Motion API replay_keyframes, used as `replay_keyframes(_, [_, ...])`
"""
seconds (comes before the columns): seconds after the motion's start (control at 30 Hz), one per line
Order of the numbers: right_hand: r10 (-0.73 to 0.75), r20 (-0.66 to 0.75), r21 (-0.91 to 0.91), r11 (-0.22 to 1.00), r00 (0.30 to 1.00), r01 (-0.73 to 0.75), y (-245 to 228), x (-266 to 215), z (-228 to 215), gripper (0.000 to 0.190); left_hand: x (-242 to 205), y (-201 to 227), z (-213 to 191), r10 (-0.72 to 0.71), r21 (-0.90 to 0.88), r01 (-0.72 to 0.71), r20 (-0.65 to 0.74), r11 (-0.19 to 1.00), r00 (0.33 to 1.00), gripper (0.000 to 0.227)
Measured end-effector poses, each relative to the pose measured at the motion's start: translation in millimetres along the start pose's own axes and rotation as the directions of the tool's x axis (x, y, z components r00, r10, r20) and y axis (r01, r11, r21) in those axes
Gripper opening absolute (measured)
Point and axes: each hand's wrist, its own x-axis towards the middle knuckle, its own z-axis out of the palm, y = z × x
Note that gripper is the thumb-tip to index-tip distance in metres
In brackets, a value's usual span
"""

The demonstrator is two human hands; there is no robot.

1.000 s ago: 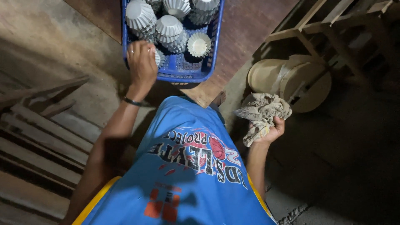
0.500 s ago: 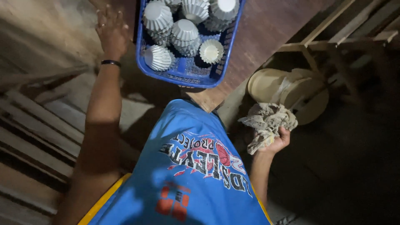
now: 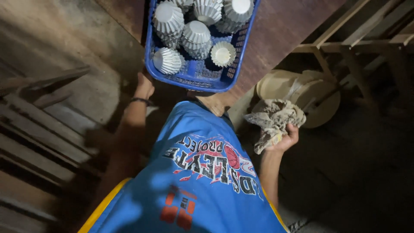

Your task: The person repeatedly picks up small white fluted molds from a blue basket, wipes each one with a cloth, and places it back into the basket. The task is performed one at a time in a repetitive loop.

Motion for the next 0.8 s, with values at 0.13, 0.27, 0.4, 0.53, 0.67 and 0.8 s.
replay_keyframes(0.13, [-0.012, 0.014, -0.028, 1.000, 1.000, 0.012, 6, -19, 32, 0.072, 46, 10, 53, -0.240, -0.449, 0.236, 0.050, 0.862, 0.970, 0.019])
replay_keyframes(0.27, [0.019, 0.026, -0.104, 0.994, 0.999, -0.016, 9, -41, 80, 0.049, 17, 11, 79, -0.494, -0.886, 0.395, 0.238, 0.243, 0.837, 0.015])
replay_keyframes(0.4, [-0.060, -0.005, -0.004, 0.998, 0.998, 0.060, 0, -3, 21, 0.064, -2, -14, 26, -0.642, -0.948, 0.283, 0.126, 0.147, 0.756, 0.015])
replay_keyframes(0.53, [-0.097, -0.037, 0.001, 0.995, 0.995, 0.097, 12, -17, 47, 0.050, -13, -5, -59, -0.688, -0.907, 0.086, -0.248, 0.413, 0.682, 0.008])
replay_keyframes(0.67, [-0.099, -0.022, 0.055, 0.993, 0.995, 0.100, 9, -5, 23, 0.052, -81, 131, -46, 0.042, -0.366, -0.263, -0.514, 0.892, 0.857, 0.006])
replay_keyframes(0.8, [-0.096, 0.126, 0.149, 0.986, 0.987, 0.076, 10, -18, 28, 0.048, -109, 251, 21, 0.615, -0.212, -0.656, -0.230, 0.725, 0.754, 0.015])
